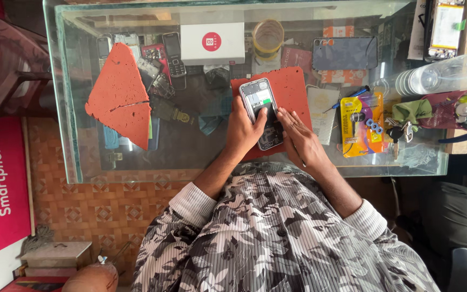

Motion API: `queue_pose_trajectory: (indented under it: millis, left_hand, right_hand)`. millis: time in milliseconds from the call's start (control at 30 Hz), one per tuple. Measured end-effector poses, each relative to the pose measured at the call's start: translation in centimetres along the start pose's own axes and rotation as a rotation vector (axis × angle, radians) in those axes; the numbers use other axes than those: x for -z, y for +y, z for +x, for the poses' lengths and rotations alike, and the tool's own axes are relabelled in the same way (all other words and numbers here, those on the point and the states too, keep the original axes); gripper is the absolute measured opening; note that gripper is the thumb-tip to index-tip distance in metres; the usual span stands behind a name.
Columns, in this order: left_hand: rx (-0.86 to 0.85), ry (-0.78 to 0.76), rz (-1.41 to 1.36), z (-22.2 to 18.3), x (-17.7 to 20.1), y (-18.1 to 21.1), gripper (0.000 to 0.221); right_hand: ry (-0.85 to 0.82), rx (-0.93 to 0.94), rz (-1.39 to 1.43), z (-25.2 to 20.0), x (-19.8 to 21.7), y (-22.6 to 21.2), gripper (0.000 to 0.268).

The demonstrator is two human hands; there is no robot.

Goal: The person uses a metal prying tool to separate the back cover of a smartphone from its frame. They then use a small brush to clean the internal components and the edges of the phone chassis. The person also applies a liquid from a bottle to the phone's interior and continues to clean the edges with the brush.

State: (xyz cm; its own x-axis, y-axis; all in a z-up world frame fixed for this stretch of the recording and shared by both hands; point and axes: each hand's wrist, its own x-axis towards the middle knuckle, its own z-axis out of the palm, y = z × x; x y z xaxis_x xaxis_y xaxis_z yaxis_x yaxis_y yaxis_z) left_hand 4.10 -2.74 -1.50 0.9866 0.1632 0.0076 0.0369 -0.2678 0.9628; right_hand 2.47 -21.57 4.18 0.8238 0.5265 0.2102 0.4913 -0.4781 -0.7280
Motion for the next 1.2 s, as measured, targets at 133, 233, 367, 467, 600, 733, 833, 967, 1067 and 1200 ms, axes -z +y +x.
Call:
queue_pose_trajectory:
  millis: [133, 233, 367, 467, 600, 733, 833, 967, 1067, 1200]
  left_hand:
    - [-0.051, 0.045, 0.098, -0.3, -0.1, 0.2, 0.045]
    - [-0.044, 0.055, 0.066, -0.5, -0.3, 0.4, 0.045]
    - [0.014, 0.05, 0.074, -0.5, -0.3, 0.5, 0.044]
    - [0.013, 0.035, 0.008, -0.4, -0.3, 0.6, 0.042]
    - [-0.005, 0.042, 0.043, -0.3, -0.2, 0.8, 0.043]
    - [-0.029, 0.056, 0.076, -0.4, -0.2, 0.9, 0.043]
    - [-0.032, 0.042, 0.061, -0.3, -0.1, 0.8, 0.043]
    - [-0.005, -0.001, 0.04, -0.3, 0.2, 1.1, 0.044]
    - [0.017, 0.001, 0.066, -0.3, 0.2, 1.2, 0.045]
    - [0.005, 0.013, 0.075, -0.3, 0.0, 0.9, 0.047]
  right_hand:
    - [0.018, -0.003, -0.028, 0.5, -0.4, -0.2, 0.049]
    - [0.044, 0.008, -0.02, 0.0, -0.6, -0.2, 0.049]
    - [0.066, 0.008, -0.015, -0.8, -0.8, 0.1, 0.049]
    - [0.07, 0.019, -0.002, -1.1, -1.0, 0.3, 0.051]
    - [0.066, 0.004, 0.007, -1.2, -1.2, 0.4, 0.051]
    - [0.078, 0.01, 0.005, -1.1, -1.2, 0.6, 0.051]
    - [0.067, 0.008, -0.02, -1.0, -1.1, 0.3, 0.05]
    - [0.047, -0.002, -0.041, -0.5, -0.8, -0.3, 0.049]
    - [0.027, -0.057, -0.029, -0.1, -0.5, -0.8, 0.049]
    - [0.039, -0.062, -0.079, 0.1, -0.8, -1.4, 0.05]
